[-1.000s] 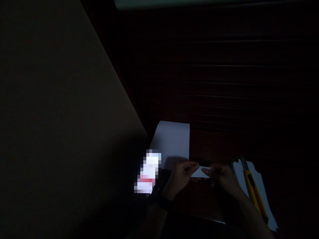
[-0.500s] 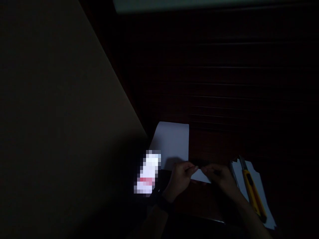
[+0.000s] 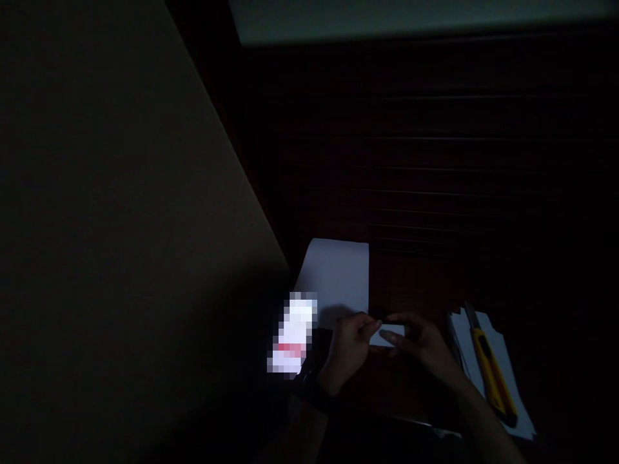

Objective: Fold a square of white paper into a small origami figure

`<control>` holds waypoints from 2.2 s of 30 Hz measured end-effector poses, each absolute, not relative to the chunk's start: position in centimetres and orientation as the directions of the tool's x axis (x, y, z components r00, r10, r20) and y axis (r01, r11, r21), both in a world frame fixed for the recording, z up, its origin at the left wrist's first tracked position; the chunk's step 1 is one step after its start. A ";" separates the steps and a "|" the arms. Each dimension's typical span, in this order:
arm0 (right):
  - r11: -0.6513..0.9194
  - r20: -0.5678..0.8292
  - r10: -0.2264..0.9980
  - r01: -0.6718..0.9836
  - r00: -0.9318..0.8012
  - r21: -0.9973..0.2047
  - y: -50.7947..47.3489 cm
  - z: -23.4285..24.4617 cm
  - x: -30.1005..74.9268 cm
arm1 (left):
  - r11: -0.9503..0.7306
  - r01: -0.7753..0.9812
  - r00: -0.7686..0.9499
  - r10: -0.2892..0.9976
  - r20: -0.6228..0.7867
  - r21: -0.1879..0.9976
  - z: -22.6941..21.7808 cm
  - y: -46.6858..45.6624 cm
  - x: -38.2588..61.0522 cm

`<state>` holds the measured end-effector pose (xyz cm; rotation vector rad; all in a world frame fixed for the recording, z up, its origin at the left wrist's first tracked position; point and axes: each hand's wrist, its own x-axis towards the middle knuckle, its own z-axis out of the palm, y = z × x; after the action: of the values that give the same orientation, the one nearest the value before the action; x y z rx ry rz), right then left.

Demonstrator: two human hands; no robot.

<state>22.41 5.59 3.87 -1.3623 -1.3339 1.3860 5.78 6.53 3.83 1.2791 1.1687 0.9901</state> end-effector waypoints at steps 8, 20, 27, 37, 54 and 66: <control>-0.161 -0.185 0.973 0.174 -0.136 -0.972 5.2 3.5 22.5 | 0.120 0.001 0.190 0.975 -0.118 0.993 4.3 6.5 6.3; -0.173 -0.185 0.982 0.202 -0.041 -0.964 5.8 4.0 24.6 | 0.181 -0.065 0.199 0.966 -0.165 0.981 3.0 7.4 6.5; -0.199 -0.205 0.979 0.187 -0.013 -0.962 6.1 3.9 24.7 | 0.204 -0.071 0.156 0.969 -0.191 0.976 2.5 8.0 7.0; -0.189 -0.162 0.979 0.237 0.125 -0.953 6.1 3.8 25.0 | 0.236 -0.121 0.159 0.963 -0.216 0.964 3.6 7.8 7.9; -0.037 -0.032 0.999 0.173 0.033 -0.984 6.6 4.5 24.8 | 0.165 -0.209 0.195 0.973 -0.125 0.964 4.7 8.3 6.8; -0.080 -0.087 0.995 0.150 -0.038 -0.985 6.5 3.5 24.3 | 0.140 -0.105 0.107 0.986 -0.129 0.985 3.6 8.4 6.8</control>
<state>24.27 6.53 3.50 -1.3605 -1.3116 1.2307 6.85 8.43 3.57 1.0749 1.1159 1.0883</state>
